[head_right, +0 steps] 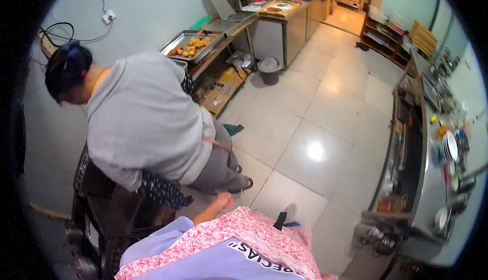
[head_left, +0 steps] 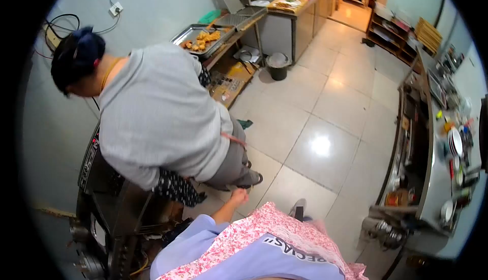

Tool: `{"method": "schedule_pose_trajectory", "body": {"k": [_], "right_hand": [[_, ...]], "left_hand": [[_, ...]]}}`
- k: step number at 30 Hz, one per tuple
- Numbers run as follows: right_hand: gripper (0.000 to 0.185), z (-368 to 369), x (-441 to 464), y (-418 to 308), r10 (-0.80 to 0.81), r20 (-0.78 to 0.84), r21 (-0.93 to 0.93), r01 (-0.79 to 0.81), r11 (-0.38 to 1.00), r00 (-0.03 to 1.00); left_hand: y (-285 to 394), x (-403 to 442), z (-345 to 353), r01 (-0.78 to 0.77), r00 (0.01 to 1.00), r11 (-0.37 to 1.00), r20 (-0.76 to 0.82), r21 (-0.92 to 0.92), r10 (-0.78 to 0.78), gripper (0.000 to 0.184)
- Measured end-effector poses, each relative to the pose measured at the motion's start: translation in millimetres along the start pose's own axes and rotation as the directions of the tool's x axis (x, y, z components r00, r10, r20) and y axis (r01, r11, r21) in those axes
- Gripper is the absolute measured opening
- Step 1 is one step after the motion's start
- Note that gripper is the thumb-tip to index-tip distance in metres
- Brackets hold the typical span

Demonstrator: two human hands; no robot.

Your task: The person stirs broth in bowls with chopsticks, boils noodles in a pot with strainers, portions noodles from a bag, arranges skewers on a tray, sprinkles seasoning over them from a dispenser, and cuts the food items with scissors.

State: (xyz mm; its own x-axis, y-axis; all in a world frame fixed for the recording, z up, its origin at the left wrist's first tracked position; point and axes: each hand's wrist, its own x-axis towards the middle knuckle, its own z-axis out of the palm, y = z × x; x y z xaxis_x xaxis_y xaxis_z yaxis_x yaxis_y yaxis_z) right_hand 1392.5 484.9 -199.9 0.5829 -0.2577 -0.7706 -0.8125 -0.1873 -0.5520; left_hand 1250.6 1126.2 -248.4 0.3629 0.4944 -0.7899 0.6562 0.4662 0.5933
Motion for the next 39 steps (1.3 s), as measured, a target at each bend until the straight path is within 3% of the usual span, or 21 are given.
{"method": "schedule_pose_trajectory", "body": {"k": [1,5,6,8,9,12,15,16,17,19,20,26,28,31,33,34,35,36,37,38,39], "right_hand": [[0.015,14.0,28.1,-39.9,-0.023,0.019,0.016,0.022,1.0,1.0],[0.02,71.3,158.1,-233.3,-0.204,0.144,0.043,0.199,0.979,0.968],[0.016,86.0,195.1,-286.0,-0.284,0.206,-0.053,0.301,0.952,0.936],[0.021,136.2,221.0,-385.4,-0.421,0.28,0.041,0.427,0.903,0.863],[0.017,147.6,230.2,-425.8,-0.439,0.321,-0.071,0.484,0.872,0.839],[0.027,212.4,231.6,-511.8,-0.466,0.295,-0.113,0.515,0.85,0.834],[0.026,258.2,245.5,-528.4,-0.341,0.387,-0.16,0.427,0.89,0.857],[0.029,269.2,248.3,-530.9,-0.193,0.427,-0.262,0.325,0.909,0.884],[0.024,273.8,270.3,-519.5,-0.124,0.548,-0.198,0.272,0.942,0.827],[0.019,294.7,281.4,-515.2,0.039,0.476,-0.645,0.318,0.695,0.879],[0.018,291.0,292.9,-530.7,0.059,0.449,-0.707,0.314,0.634,0.892],[0.015,266.6,393.3,-696.7,-0.011,0.482,-0.628,0.354,0.693,0.876],[0.015,287.2,451.2,-749.0,-0.052,0.593,-0.55,0.451,0.703,0.804],[0.016,356.0,568.5,-823.5,-0.211,0.872,-0.157,0.662,0.733,0.441],[0.021,447.7,618.1,-871.8,-0.311,0.797,-0.347,0.814,0.465,0.518],[0.023,493.2,643.5,-904.8,-0.37,0.758,-0.447,0.841,0.304,0.537],[0.023,542.9,671.1,-954.6,-0.274,0.542,-0.359,0.513,0.78,0.794],[0.015,590.4,647.1,-1033.0,-0.365,0.61,-0.51,0.701,0.498,0.703],[0.031,650.6,706.0,-1066.2,-0.633,0.682,-0.632,0.73,-0.259,0.366],[0.036,708.0,714.9,-1112.2,-0.664,0.699,-0.536,0.808,-0.243,0.264],[0.016,762.3,626.8,-1182.4,-0.543,0.683,-0.43,0.87,0.242,0.488]], "left_hand": [[5.4,-9.7,15.6,0.099,0.992,0.993,-0.068,-0.057,-0.103,0.021],[4.8,24.5,56.4,0.205,0.971,0.975,-0.106,-0.09,-0.214,0.016],[8.4,32.6,66.1,0.24,0.963,0.966,-0.105,-0.094,-0.249,0.015],[36.7,55.4,79.5,0.292,0.947,0.949,-0.103,-0.119,-0.305,0.015],[50.6,66.8,86.6,0.311,0.941,0.942,-0.103,-0.126,-0.324,0.015],[116.0,128.5,106.3,0.293,0.94,0.936,-0.118,-0.194,-0.319,0.015],[208.9,201.9,122.7,0.198,0.96,0.945,-0.141,-0.258,-0.24,0.015],[246.7,230.3,131.1,0.154,0.967,0.948,-0.156,-0.279,-0.203,0.015],[289.6,249.9,138.1,0.121,0.967,0.946,-0.18,-0.3,-0.18,0.016],[401.9,272.6,155.2,0.097,0.961,0.951,-0.221,-0.292,-0.165,0.016],[447.0,291.4,163.3,0.038,0.973,0.951,-0.204,-0.306,-0.105,0.017],[624.6,379.8,205.9,-0.21,0.972,0.932,-0.167,-0.294,0.166,0.022],[645.5,391.1,218.0,-0.237,0.965,0.898,-0.2,-0.37,0.172,0.021],[662.9,433.3,234.9,-0.211,0.973,0.864,-0.187,-0.458,0.139,0.021],[705.6,407.1,253.6,-0.055,0.981,0.731,-0.173,-0.68,-0.087,0.022],[725.7,407.9,254.5,-0.077,0.983,0.735,-0.173,-0.674,-0.056,0.022],[737.9,412.3,260.2,-0.09,0.985,0.733,-0.167,-0.675,-0.032,0.022],[748.3,419.4,271.7,-0.098,0.988,0.724,-0.154,-0.683,-0.011,0.023],[768.5,426.3,281.8,-0.086,0.989,0.688,-0.143,-0.721,-0.026,0.023],[796.2,434.6,284.6,-0.074,0.99,0.654,-0.133,-0.753,-0.042,0.023],[825.7,441.6,285.6,-0.06,0.991,0.623,-0.123,-0.78,-0.058,0.023]]}}
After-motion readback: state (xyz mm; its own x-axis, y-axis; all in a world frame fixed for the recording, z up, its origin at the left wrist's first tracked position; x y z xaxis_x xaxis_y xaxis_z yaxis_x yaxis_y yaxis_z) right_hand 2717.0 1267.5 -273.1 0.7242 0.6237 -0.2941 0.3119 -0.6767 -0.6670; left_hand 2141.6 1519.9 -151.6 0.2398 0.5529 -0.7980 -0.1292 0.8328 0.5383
